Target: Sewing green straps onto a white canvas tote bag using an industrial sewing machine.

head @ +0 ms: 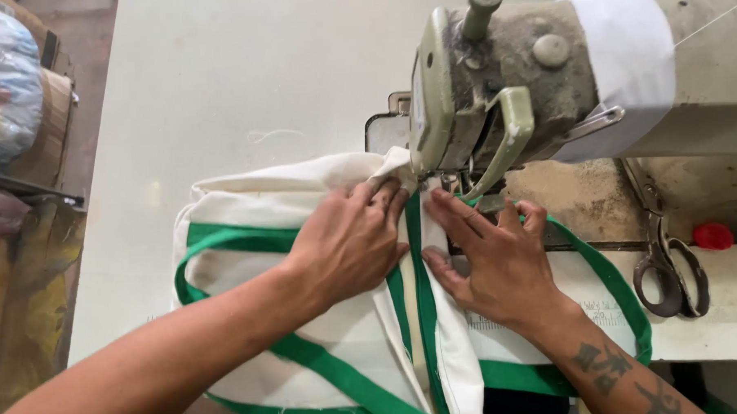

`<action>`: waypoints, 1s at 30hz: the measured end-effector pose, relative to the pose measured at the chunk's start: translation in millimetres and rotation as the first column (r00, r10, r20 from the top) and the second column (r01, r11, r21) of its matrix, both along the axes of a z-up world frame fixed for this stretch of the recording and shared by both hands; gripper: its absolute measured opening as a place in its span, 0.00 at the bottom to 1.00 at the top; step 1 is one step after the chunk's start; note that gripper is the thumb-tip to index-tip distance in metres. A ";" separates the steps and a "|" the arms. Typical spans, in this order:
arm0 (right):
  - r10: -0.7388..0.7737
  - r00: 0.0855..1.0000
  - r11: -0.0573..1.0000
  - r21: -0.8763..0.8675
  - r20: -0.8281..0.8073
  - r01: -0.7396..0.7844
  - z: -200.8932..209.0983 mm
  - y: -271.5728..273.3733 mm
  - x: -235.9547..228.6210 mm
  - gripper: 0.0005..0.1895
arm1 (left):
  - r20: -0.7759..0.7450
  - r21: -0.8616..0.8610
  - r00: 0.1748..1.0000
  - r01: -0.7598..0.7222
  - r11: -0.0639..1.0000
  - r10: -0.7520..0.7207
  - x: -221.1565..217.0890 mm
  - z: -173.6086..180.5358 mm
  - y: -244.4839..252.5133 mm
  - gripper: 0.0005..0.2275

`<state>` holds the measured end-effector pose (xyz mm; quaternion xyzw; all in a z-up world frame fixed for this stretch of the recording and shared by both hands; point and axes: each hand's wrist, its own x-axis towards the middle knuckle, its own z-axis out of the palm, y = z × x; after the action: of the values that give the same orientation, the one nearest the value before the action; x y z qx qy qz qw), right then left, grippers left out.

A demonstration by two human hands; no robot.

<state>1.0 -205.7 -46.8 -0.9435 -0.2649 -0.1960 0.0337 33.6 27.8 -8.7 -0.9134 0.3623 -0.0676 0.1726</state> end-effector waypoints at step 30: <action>-0.145 0.868 0.907 0.288 -0.474 0.308 -16.7 12.5 -78.6 0.13 | 0.033 -0.311 0.998 0.059 0.948 -0.051 -19.6 -13.8 5.0 0.30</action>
<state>-77.6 -193.2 -63.5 -0.9660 -0.0961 -0.0237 0.2388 14.0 32.7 -22.5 -0.9178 0.3703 -0.1401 0.0285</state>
